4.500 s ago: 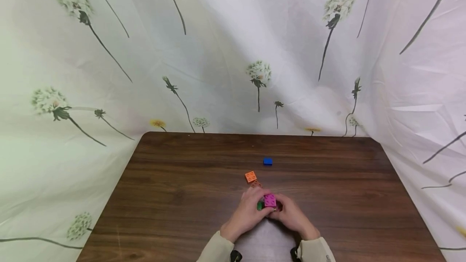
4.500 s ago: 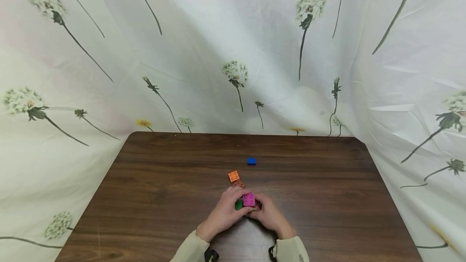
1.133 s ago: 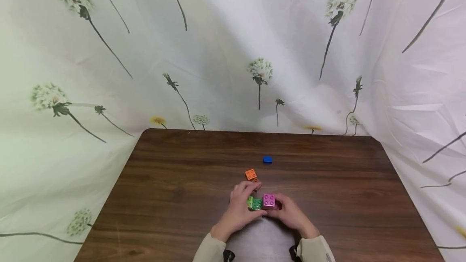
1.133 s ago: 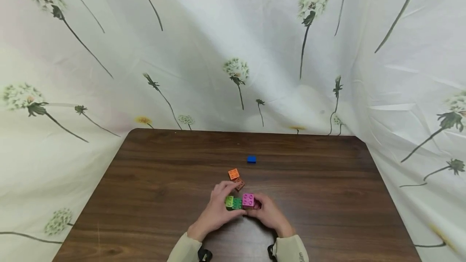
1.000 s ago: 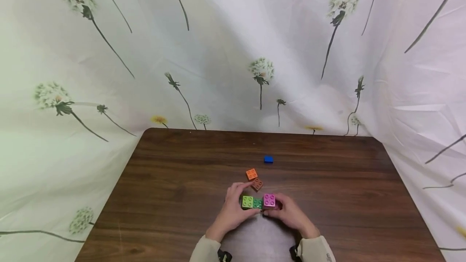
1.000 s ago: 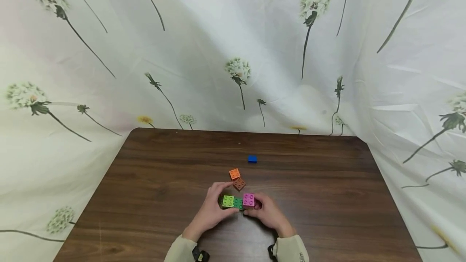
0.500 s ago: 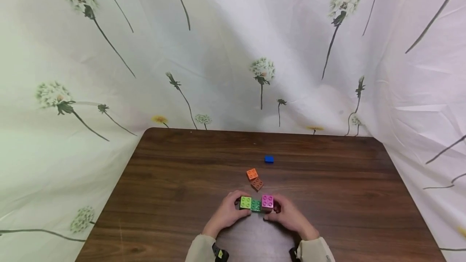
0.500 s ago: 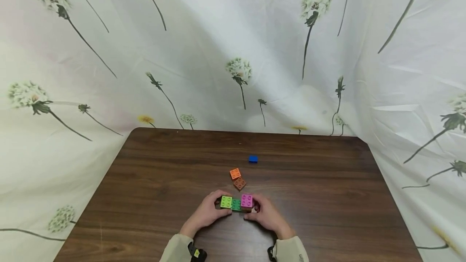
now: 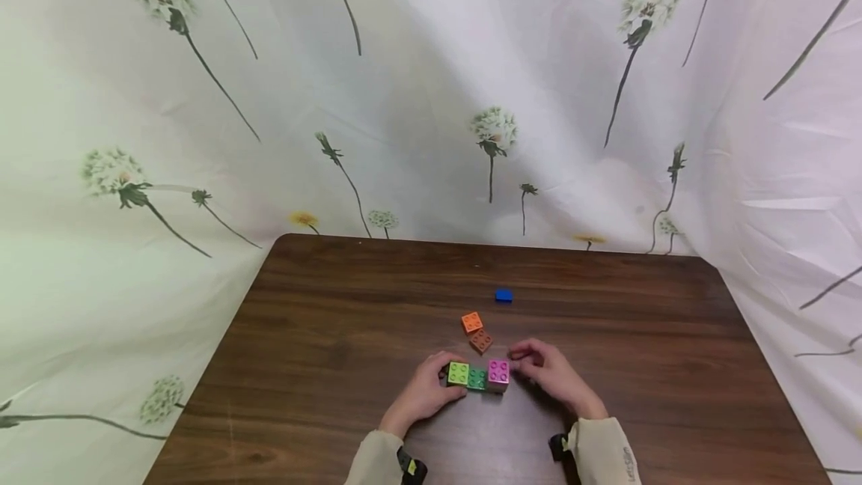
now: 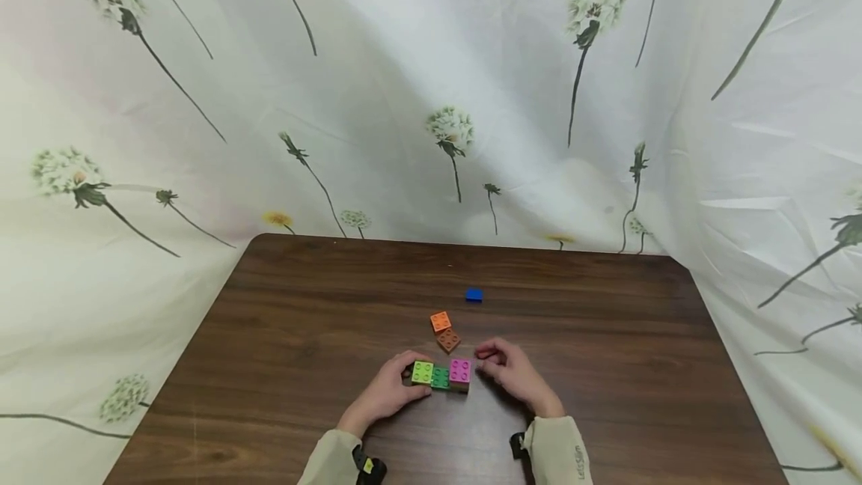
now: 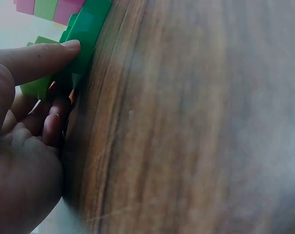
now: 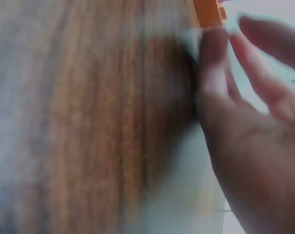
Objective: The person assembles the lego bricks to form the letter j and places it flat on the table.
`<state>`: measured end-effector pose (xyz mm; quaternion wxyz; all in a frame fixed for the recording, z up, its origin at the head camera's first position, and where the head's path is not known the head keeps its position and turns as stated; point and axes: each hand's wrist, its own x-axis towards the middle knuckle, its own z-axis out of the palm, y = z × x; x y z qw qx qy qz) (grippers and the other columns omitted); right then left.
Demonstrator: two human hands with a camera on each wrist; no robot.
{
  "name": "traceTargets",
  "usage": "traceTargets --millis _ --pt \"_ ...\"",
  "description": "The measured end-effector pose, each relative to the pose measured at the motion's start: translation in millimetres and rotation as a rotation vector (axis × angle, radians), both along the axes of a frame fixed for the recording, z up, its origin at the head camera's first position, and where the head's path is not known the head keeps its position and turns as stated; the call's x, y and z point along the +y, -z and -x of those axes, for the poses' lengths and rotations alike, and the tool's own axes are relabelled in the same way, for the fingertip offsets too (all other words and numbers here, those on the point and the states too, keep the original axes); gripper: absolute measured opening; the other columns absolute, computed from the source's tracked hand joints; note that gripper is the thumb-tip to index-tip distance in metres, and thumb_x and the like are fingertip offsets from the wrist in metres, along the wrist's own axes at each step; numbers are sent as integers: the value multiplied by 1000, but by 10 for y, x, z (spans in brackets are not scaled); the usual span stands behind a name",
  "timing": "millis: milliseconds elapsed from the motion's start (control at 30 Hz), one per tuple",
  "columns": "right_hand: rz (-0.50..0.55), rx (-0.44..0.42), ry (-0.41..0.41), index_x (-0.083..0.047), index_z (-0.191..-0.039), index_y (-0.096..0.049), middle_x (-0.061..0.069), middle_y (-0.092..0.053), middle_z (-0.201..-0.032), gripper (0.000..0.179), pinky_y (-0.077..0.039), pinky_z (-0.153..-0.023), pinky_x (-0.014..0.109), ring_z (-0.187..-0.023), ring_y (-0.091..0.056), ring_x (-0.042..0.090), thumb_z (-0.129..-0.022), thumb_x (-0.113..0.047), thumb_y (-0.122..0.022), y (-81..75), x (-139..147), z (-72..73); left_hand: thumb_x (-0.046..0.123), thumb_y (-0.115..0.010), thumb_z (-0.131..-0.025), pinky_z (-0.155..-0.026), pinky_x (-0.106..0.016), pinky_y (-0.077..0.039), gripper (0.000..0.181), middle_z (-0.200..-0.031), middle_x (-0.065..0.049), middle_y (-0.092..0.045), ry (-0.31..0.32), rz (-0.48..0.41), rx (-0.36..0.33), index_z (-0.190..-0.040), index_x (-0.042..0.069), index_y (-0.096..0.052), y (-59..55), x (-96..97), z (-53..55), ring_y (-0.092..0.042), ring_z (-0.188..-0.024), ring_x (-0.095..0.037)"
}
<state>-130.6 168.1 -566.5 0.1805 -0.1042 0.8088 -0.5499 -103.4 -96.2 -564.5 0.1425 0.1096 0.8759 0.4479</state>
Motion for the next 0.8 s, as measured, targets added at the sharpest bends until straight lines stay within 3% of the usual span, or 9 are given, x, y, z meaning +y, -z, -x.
traceTargets --millis 100,233,467,667,800 --pt "-77 68 95 -7 -112 -63 9 -67 -104 26 -51 -67 26 -82 -60 11 -89 -19 -69 4 -99 87 17 -77 -79 -92 -46 -44 38 -116 0 -62 -1 2 -7 -114 18 -63 -12 1 10 -54 -109 -22" --pt "-159 124 116 -13 -109 -64 2 -65 -104 33 -48 -73 27 -86 -56 12 -83 -31 -75 -4 -236 192 16 -77 -79 -93 -47 -44 37 -115 0 -62 -5 7 -23 -113 17 -64 -14 0 13 -54 -109 -22" --pt "-266 150 36 -13 -110 -62 2 -62 -106 42 -44 -78 30 -89 -52 13 -79 -38 -78 -37 -344 348 18 -78 -78 -93 -47 -45 38 -116 0 -62 6 -2 -12 -113 18 -64 4 9 12 -55 -110 -22" --pt "-340 158 -60 -8 -109 -59 5 -58 -99 50 -42 -76 33 -88 -50 17 -77 -40 -80 -157 -409 396 18 -77 -79 -91 -43 -44 36 -116 -1 -62 19 -12 -7 -112 17 -63 -20 -2 11 -54 -109 -22" --pt "-376 154 -66 -9 -107 -59 4 -56 -97 51 -41 -75 33 -88 -48 17 -75 -41 -81 -179 -458 409 19 -77 -80 -92 -44 -44 35 -117 -1 -61 27 -12 -16 -112 17 -63 -22 -14 20 -54 -111 -23"
